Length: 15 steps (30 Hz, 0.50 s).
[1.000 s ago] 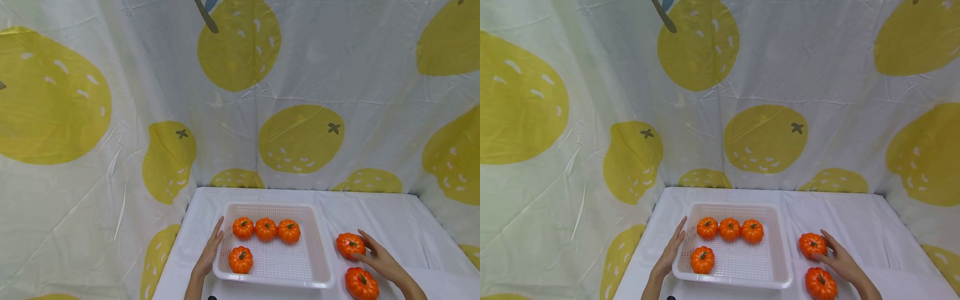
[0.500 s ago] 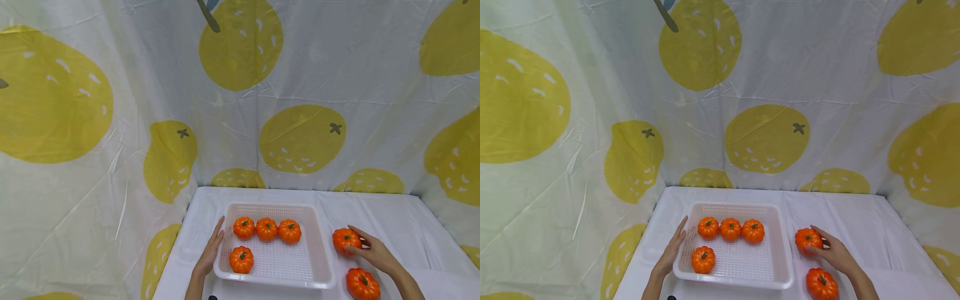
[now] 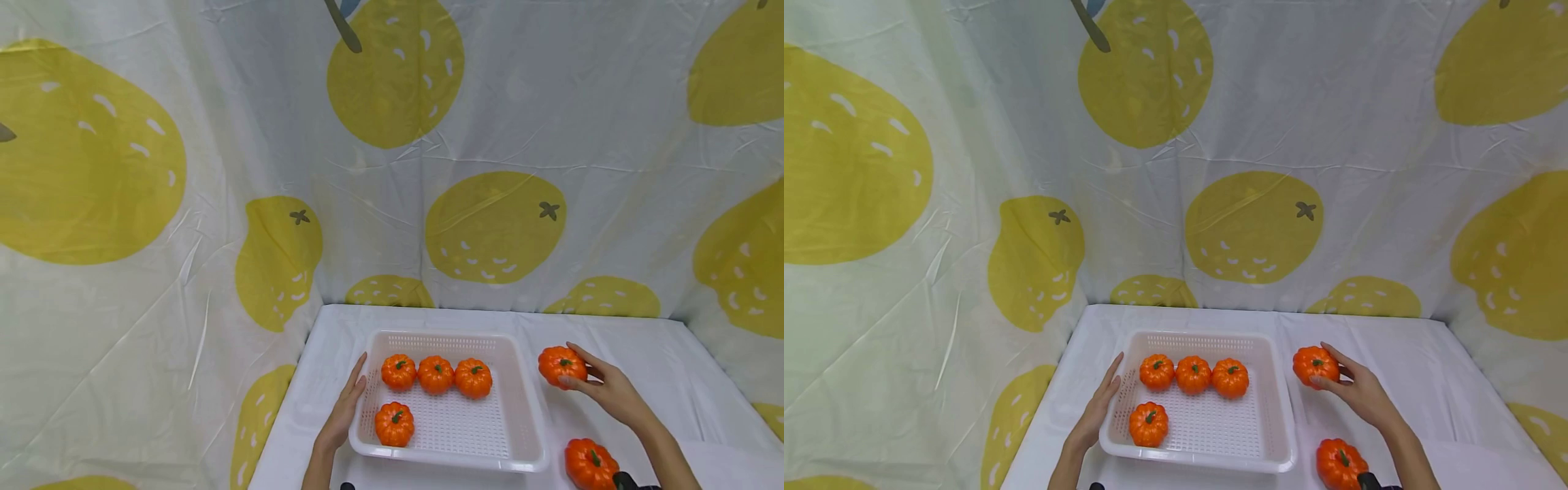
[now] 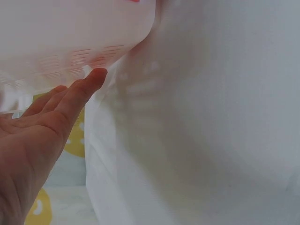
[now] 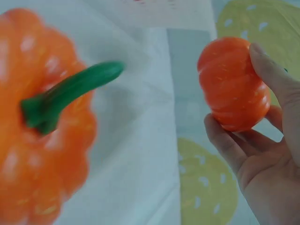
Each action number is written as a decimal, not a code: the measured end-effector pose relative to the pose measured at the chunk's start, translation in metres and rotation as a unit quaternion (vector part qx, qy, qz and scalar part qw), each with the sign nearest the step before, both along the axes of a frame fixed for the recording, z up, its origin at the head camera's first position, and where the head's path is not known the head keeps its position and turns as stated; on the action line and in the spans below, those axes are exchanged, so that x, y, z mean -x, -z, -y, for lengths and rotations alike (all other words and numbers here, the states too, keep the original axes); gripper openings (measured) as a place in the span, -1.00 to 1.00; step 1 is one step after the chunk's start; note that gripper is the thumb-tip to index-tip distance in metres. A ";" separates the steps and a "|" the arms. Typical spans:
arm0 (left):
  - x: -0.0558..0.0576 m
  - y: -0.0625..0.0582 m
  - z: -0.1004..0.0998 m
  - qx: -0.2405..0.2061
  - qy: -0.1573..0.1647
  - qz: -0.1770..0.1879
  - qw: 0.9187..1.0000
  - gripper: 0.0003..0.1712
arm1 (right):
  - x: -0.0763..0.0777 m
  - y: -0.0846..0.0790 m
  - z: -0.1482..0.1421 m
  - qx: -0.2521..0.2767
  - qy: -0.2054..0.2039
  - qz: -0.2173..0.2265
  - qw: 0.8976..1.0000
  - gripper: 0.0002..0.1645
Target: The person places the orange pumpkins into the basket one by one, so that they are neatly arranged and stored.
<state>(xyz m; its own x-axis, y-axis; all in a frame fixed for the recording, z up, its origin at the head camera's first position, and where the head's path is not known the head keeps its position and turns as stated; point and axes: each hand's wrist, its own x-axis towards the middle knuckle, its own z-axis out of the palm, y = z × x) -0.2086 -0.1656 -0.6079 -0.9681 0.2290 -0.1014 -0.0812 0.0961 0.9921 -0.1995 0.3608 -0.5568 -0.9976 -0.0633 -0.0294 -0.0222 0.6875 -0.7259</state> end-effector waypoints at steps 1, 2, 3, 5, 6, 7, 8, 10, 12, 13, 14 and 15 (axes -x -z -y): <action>0.000 0.000 0.000 0.000 -0.001 0.000 1.000 -0.34 | 0.001 -0.003 0.002 0.001 -0.002 -0.004 1.000 0.02; 0.000 0.000 0.000 0.001 -0.002 0.001 1.000 -0.34 | 0.002 -0.007 0.004 0.001 -0.003 -0.010 1.000 0.01; 0.000 0.000 0.000 0.003 -0.003 0.000 1.000 -0.33 | 0.004 -0.010 0.006 0.003 -0.004 -0.017 1.000 0.00; 0.000 0.000 0.000 0.003 -0.004 0.001 1.000 -0.33 | 0.007 -0.016 0.010 0.005 -0.007 -0.029 1.000 0.00; 0.000 0.000 0.000 0.004 -0.005 0.002 1.000 -0.33 | 0.009 -0.019 0.014 0.007 -0.009 -0.034 0.999 0.00; 0.000 0.000 0.000 0.006 -0.006 0.002 1.000 -0.34 | 0.010 -0.022 0.017 0.010 -0.010 -0.038 0.999 -0.01; 0.000 0.000 0.000 0.007 -0.006 0.001 1.000 -0.34 | 0.012 -0.025 0.021 0.012 -0.013 -0.042 0.999 -0.01; 0.000 0.001 0.000 0.007 -0.007 0.002 1.000 -0.34 | 0.017 -0.031 0.029 0.019 -0.024 -0.047 0.998 -0.01; 0.001 0.001 0.000 0.007 -0.007 0.003 1.000 -0.35 | 0.022 -0.036 0.037 0.026 -0.035 -0.052 0.998 -0.02; 0.001 0.001 0.000 0.006 -0.006 0.002 1.000 -0.35 | 0.025 -0.039 0.042 0.029 -0.042 -0.056 0.997 -0.03; 0.001 0.001 0.000 0.004 -0.005 0.001 1.000 -0.35 | 0.028 -0.040 0.046 0.033 -0.052 -0.061 0.996 -0.03; 0.001 0.001 0.001 0.003 -0.003 0.002 1.000 -0.35 | 0.031 -0.042 0.051 0.037 -0.058 -0.064 0.996 -0.04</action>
